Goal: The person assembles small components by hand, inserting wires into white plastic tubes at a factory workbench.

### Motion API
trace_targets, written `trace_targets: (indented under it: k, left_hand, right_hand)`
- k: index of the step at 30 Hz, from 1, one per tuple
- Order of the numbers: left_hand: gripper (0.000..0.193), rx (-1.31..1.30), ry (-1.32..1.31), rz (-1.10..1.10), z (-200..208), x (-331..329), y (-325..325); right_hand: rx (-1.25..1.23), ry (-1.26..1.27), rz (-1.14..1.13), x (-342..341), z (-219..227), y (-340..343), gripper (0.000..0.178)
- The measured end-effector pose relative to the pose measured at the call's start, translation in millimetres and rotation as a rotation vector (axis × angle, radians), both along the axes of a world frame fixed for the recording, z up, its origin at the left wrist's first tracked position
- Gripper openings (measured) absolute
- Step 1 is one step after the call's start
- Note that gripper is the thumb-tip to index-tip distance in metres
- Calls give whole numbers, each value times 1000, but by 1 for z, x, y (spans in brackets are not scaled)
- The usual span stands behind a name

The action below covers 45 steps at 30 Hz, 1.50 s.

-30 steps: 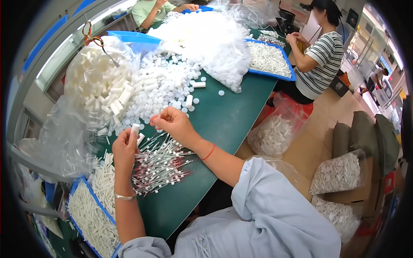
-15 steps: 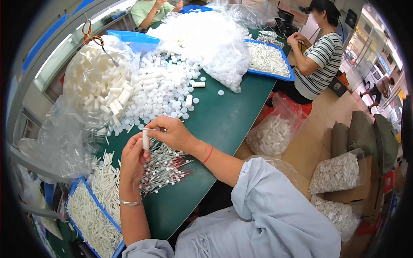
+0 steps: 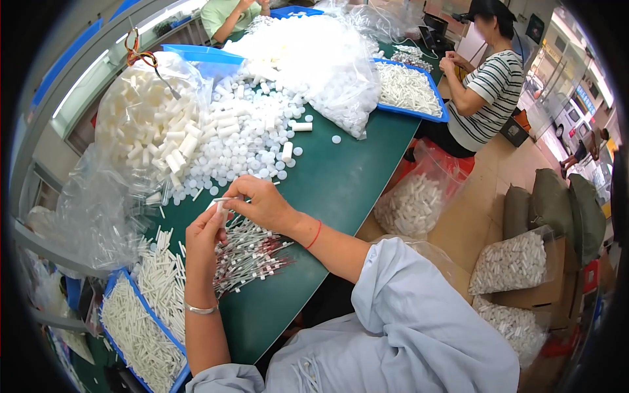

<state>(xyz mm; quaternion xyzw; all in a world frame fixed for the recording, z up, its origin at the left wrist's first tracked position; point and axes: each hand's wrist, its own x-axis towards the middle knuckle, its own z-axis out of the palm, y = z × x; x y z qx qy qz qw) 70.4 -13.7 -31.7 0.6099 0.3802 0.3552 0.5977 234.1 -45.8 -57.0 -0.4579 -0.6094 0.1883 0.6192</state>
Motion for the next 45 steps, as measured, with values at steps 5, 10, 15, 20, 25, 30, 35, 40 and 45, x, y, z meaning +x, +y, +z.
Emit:
trace_targets:
  k: [5,10,15,20,25,30,35,40,45]
  left_hand:
    - [27,-44,95,20,-3,-12,8]
    - [29,199,221,-43,-1,-17,17]
    - [30,92,239,-96,9,-27,12]
    - [48,59,275,-61,3,-28,11]
    - [52,-4,233,-116,12,-26,16]
    - [44,9,321,-244,26,-20,36]
    - [30,695,900,297,-10,-31,127]
    - [32,1061,1102,370,-60,-93,193]
    - [38,945,1038,363,-54,-60,187]
  right_hand:
    - [76,-137,52,1,-1,1,11]
    - [1,-274,-47,9,-3,-1,11]
    - [143,-548,-53,2,-4,-1,10]
    - [8,-550,113,-18,9,-14,43]
    - [105,-503,161,-19,7,-12,39]
    - [-4,-463,109,-8,0,-5,32]
    - [-63,-340,-34,-2,0,-9,24]
    - [61,-365,40,-18,-8,2,24]
    - [58,-374,-10,-3,-5,-7,24]
